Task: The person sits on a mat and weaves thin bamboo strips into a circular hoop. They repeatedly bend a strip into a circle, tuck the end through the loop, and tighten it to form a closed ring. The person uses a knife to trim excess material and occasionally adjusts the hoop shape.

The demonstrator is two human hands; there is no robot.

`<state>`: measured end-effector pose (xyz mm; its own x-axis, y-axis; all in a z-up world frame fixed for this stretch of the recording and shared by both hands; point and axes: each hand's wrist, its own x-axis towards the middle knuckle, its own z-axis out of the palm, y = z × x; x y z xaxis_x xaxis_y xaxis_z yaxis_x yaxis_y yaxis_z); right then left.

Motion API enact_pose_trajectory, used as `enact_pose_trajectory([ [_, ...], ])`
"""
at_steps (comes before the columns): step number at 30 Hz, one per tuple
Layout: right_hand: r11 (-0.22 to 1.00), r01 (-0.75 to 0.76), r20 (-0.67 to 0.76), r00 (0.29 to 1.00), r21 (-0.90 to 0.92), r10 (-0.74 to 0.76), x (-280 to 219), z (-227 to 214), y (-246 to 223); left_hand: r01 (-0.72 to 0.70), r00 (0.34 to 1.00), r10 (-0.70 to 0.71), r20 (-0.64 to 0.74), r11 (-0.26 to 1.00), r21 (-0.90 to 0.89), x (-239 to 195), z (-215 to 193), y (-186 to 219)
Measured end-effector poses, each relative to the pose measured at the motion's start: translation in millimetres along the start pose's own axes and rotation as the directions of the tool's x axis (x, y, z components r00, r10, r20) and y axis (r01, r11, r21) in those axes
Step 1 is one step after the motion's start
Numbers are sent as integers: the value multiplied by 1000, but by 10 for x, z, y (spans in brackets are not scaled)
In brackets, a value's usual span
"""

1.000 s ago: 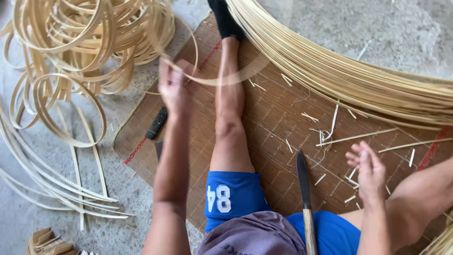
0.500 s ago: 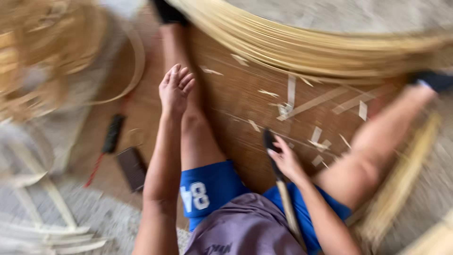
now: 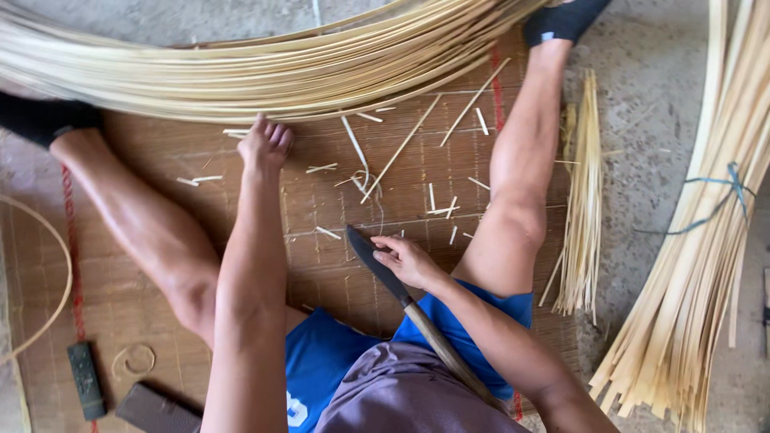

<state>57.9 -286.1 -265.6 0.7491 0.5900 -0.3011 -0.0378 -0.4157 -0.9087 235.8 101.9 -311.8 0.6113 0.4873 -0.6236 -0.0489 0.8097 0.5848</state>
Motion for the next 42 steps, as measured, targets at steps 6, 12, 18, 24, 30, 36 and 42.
enact_pose_trajectory([
  [6, 987, 26, -143, 990, 160, -2, 135, -434, -301, -191, 958, 176, 228, 981, 45, -853, 308, 389],
  [12, 608, 276, -417, 903, 745, 102, 169, -1479, -478, -248, 853, 240, 464, 968, -44, -1982, 442, 627],
  [18, 169, 621, -643, 742, 765, 189, -107, -2325, -24, -359, 770, 339, 541, 931, -71, -2386, 345, 308],
  [24, 187, 566, -592, 721, 803, 361, -354, -2559, 221, -366, 819, 343, 459, 930, -41, -2692, 284, 49],
  [30, 804, 550, -142, 798, -224, -586, -451, -723, -168, -455, 781, 395, 485, 891, 7, -2920, 340, 287],
  [36, 998, 64, -57, 996, -19, -65, -771, 38, -49, -597, 630, 481, 610, 802, -17, -3048, 58, 485],
  [42, 993, 75, -687, 726, 90, 7, -1698, -1463, 427, -493, 665, 478, 574, 858, -144, -2896, -44, 709],
])
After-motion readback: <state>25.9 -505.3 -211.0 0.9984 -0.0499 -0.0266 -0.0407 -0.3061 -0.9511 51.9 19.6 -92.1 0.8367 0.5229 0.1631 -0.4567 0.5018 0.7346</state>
